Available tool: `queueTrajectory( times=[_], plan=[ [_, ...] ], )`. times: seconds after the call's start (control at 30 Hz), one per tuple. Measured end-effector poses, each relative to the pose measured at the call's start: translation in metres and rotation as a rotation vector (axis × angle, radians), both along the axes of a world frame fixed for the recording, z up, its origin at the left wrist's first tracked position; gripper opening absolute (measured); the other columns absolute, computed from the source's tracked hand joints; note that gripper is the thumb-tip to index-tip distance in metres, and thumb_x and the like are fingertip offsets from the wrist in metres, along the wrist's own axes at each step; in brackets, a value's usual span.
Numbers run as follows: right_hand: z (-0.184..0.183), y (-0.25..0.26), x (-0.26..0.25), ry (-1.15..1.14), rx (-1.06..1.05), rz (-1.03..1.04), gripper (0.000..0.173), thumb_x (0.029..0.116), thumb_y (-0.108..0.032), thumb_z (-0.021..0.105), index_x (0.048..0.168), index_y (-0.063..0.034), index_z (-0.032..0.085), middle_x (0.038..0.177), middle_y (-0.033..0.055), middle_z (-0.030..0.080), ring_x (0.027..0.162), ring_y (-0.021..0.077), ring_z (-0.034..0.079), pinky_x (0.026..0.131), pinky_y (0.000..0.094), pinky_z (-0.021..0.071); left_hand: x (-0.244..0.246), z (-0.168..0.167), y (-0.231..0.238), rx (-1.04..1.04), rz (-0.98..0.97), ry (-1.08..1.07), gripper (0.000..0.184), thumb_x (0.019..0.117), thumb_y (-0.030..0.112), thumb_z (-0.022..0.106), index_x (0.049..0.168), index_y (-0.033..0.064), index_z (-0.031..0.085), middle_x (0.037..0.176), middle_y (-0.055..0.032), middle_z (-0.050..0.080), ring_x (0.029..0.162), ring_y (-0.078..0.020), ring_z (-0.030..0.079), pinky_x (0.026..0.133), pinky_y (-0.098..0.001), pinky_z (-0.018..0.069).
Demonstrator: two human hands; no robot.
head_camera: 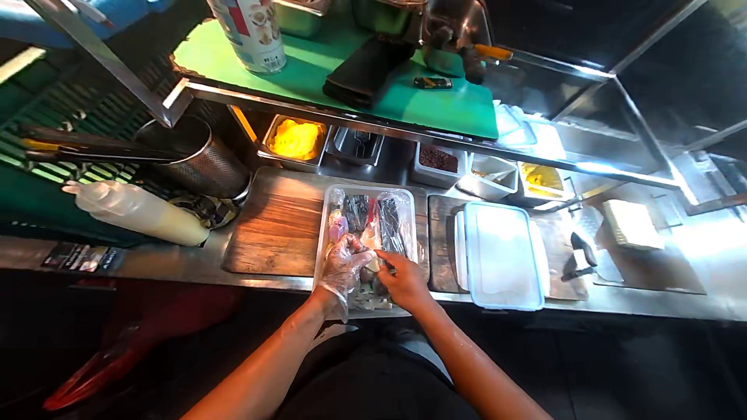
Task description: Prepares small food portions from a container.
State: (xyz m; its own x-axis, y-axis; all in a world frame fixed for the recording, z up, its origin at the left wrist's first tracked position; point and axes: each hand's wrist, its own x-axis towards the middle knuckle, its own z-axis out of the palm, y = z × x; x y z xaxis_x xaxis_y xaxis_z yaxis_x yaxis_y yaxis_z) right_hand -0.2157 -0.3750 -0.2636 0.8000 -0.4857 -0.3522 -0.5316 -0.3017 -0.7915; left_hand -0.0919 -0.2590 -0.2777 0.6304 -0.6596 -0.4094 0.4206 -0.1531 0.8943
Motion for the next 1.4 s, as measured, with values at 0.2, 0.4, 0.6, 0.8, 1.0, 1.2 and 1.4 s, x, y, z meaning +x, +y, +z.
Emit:
queueTrajectory(
  times=[0.2, 0.4, 0.6, 0.8, 1.0, 1.2, 1.4],
  plan=[
    [-0.008, 0.007, -0.009, -0.093, 0.191, -0.085, 0.046, 0.096, -0.018, 0.068, 0.142, -0.0197, 0.06, 0.126, 0.0087, 0.068, 0.105, 0.0213, 0.069, 0.09, 0.047, 0.0591, -0.003, 0.012, 0.003, 0.019, 0.072, 0.244, 0.018, 0.0983, 0.005, 0.062, 0.113, 0.0098, 0.053, 0.088, -0.0079, 0.064, 0.062, -0.0155, 0.06, 0.056, -0.0312, 0.0537],
    [-0.008, 0.01, -0.015, -0.206, 0.392, -0.15, 0.043, 0.1001, -0.024, 0.068, 0.142, -0.0206, 0.06, 0.114, 0.0101, 0.072, 0.088, 0.0213, 0.071, 0.078, 0.0437, 0.0609, -0.011, 0.023, 0.01, -0.021, 0.071, 0.271, 0.018, 0.1006, 0.009, 0.06, 0.117, 0.0157, 0.057, 0.091, -0.0043, 0.065, 0.064, -0.0111, 0.06, 0.058, -0.0265, 0.0538],
    [-0.007, 0.01, -0.023, -0.255, 0.349, -0.23, 0.018, 0.1004, -0.017, 0.064, 0.116, -0.0094, 0.069, 0.085, 0.0097, 0.07, 0.065, 0.0185, 0.064, 0.059, 0.0374, 0.056, -0.03, 0.033, 0.011, 0.073, -0.002, 0.014, 0.013, 0.0987, 0.009, 0.065, 0.111, 0.0106, 0.067, 0.104, -0.0073, 0.069, 0.075, -0.0169, 0.066, 0.066, -0.0327, 0.0588],
    [-0.001, 0.008, -0.024, -0.24, 0.274, -0.258, 0.021, 0.0975, -0.023, 0.071, 0.116, -0.0114, 0.07, 0.089, 0.0072, 0.071, 0.071, 0.018, 0.068, 0.067, 0.0409, 0.0594, -0.039, 0.048, 0.016, 0.235, -0.158, -0.315, 0.048, 0.0807, 0.014, 0.088, 0.125, 0.0142, 0.071, 0.1, -0.0043, 0.076, 0.076, -0.0154, 0.073, 0.072, -0.0348, 0.0643],
    [0.015, -0.002, -0.025, -0.259, 0.184, -0.037, 0.022, 0.0921, -0.028, 0.071, 0.106, -0.0115, 0.075, 0.096, 0.0016, 0.074, 0.087, 0.0101, 0.07, 0.082, 0.0327, 0.0593, -0.024, 0.052, 0.025, 0.316, -0.317, -0.765, 0.024, 0.0821, 0.026, 0.078, 0.105, 0.0188, 0.078, 0.094, 0.0073, 0.076, 0.084, 0.0002, 0.07, 0.082, -0.0244, 0.0599],
    [0.027, -0.001, -0.021, -0.352, 0.191, -0.034, 0.022, 0.0937, -0.027, 0.071, 0.105, -0.009, 0.074, 0.093, 0.002, 0.073, 0.081, 0.0092, 0.068, 0.076, 0.03, 0.0579, -0.03, 0.062, 0.02, -0.002, 0.061, -0.106, 0.007, 0.0903, 0.003, 0.068, 0.096, -0.0015, 0.067, 0.084, -0.0118, 0.072, 0.068, -0.0214, 0.071, 0.062, -0.0359, 0.063],
    [0.038, -0.002, -0.026, -0.537, 0.591, -0.196, 0.014, 0.0923, -0.004, 0.07, 0.105, 0.0023, 0.069, 0.087, 0.0095, 0.072, 0.074, 0.0149, 0.069, 0.069, 0.0319, 0.0602, -0.023, 0.058, 0.027, -0.265, 0.016, 0.408, 0.016, 0.098, 0.008, 0.053, 0.113, 0.0038, 0.059, 0.091, -0.0122, 0.071, 0.074, -0.0242, 0.071, 0.066, -0.0402, 0.0621]
  ],
)
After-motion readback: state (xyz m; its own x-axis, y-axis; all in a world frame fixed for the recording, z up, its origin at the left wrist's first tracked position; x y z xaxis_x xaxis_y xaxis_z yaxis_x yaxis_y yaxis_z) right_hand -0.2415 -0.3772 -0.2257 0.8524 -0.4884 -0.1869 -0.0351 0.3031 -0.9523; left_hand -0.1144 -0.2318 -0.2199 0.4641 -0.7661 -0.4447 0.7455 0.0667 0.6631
